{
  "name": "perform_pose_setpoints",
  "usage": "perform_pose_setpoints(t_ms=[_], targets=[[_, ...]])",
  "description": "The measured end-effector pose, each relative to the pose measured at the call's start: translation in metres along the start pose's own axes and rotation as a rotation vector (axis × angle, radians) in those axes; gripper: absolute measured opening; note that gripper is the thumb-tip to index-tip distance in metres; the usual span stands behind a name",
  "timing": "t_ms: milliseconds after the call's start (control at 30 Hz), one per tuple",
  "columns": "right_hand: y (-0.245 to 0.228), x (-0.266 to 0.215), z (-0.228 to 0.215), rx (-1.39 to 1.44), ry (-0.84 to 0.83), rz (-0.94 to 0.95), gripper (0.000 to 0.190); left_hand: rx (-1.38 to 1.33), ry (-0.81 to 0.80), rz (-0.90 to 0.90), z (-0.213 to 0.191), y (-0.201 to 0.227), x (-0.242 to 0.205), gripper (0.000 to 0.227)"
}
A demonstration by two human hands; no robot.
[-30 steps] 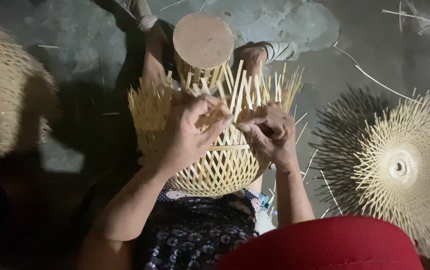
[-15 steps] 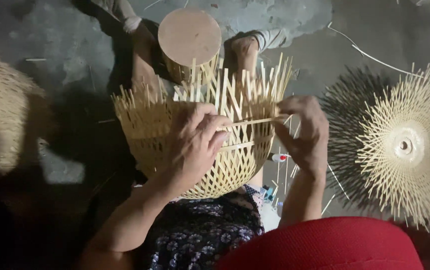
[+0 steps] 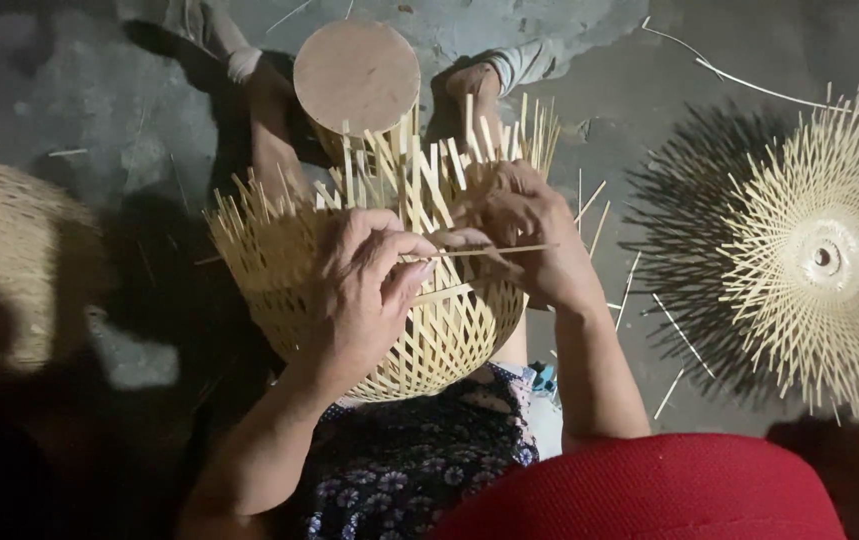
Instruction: The person weaves a bamboo basket by hand, interlacing thin bamboo strips through the vertical spokes of the frame. They thread a long bamboo strip horizontally through the spokes and rotate the basket to continue the weave.
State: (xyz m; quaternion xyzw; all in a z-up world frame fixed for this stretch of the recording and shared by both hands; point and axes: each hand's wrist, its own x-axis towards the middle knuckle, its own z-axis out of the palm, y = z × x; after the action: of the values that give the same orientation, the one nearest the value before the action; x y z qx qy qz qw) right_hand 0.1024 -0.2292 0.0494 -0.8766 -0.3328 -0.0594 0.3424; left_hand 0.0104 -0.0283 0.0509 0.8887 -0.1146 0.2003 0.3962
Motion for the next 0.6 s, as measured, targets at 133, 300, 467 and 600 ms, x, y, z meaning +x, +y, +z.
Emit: perform_pose_setpoints(t_ms=[133,300,467,600], targets=[[0.005,0.002,-0.003,0.644,-0.105,0.108,0.025,0.006,0.008,0.009,-0.001,-0.001,0.0,0.021],[0.017,0.002,-0.001,0.693,-0.113,0.002,0.024,0.022,0.011,0.018,0.0,-0.003,0.0,0.022],[-0.015,0.007,-0.003,0.066,-0.021,-0.068,0.033,0.036,-0.015,0.009,0.0,-0.001,0.001,0.021],[-0.017,0.009,-0.009,0.067,-0.109,0.068,0.02,0.024,0.013,0.027,0.001,-0.002,0.0,0.021]])
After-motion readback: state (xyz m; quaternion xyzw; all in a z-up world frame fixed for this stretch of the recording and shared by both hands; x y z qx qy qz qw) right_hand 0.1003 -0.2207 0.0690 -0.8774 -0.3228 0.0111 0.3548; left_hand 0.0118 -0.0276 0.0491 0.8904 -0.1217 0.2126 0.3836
